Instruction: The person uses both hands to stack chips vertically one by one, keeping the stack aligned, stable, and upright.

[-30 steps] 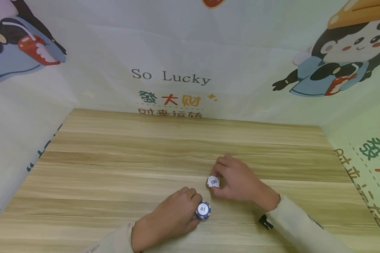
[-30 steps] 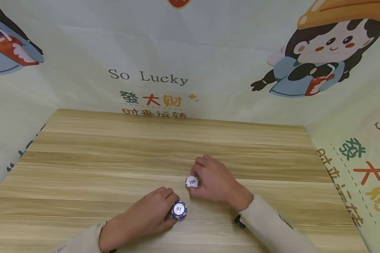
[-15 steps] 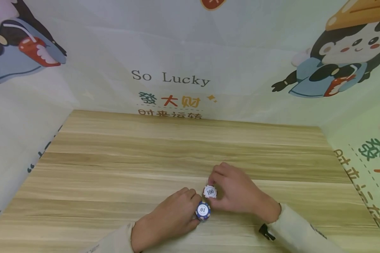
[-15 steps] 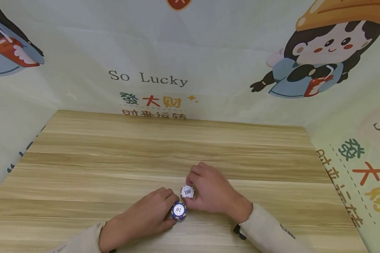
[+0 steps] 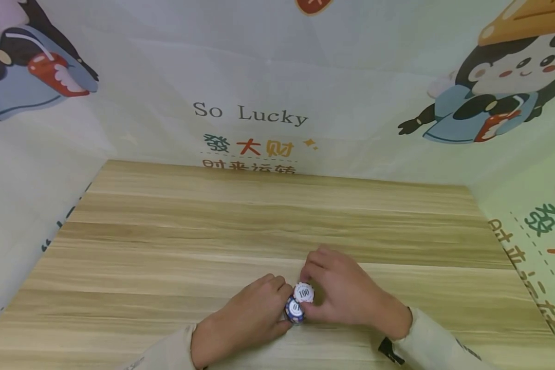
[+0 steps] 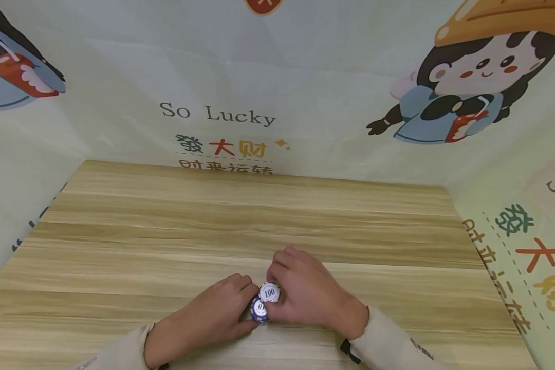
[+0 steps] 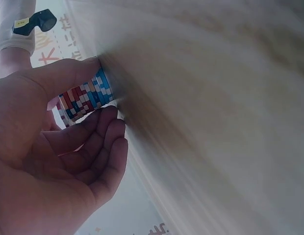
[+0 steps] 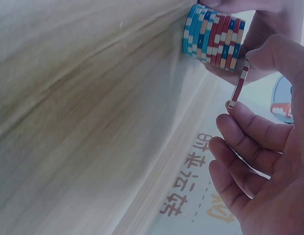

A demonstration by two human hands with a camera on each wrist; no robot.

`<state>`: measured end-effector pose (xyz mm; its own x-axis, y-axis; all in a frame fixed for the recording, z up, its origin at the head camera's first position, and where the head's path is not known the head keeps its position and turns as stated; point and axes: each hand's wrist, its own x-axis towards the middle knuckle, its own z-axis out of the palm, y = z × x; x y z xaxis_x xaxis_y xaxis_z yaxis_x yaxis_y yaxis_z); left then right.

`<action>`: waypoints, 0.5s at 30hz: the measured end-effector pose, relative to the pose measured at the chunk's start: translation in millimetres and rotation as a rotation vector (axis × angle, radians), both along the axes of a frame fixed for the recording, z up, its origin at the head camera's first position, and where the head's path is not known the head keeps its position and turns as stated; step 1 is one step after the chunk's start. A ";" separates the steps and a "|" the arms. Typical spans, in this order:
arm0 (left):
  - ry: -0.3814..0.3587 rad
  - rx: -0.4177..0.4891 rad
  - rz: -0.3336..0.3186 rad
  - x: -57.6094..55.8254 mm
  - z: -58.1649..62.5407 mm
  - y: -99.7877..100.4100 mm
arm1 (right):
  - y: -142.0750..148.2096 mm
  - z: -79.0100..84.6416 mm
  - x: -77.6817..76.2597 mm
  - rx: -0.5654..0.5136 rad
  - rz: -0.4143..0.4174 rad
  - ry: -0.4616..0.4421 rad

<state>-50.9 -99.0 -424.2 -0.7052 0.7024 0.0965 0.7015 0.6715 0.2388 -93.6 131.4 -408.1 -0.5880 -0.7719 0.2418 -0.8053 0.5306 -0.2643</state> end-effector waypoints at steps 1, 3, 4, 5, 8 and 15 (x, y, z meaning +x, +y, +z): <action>-0.001 0.001 0.002 0.1 -0.2 -0.1 | -0.3 -0.4 1.0 -0.006 0.006 0.008; 0.002 0.002 0.005 0.2 -0.6 -0.1 | -1.1 -1.3 3.1 -0.015 0.017 0.022; 0.000 0.005 0.007 0.1 -0.8 -0.1 | -1.6 -1.5 4.3 -0.020 0.022 0.027; -0.001 0.007 0.007 0.1 -1.0 -0.1 | -2.1 -2.0 5.3 -0.022 0.026 0.030; -0.004 0.010 0.006 -0.1 -0.9 -0.2 | -3.6 -2.1 8.0 -0.028 0.036 0.034; -0.012 0.008 -0.001 -0.2 0.3 -0.4 | -5.8 -3.3 11.4 -0.034 0.056 0.045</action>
<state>-51.2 -99.4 -424.0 -0.7054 0.7027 0.0934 0.6995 0.6686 0.2523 -82.2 125.5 -411.4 -0.5324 -0.7940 0.2934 -0.8448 0.4763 -0.2439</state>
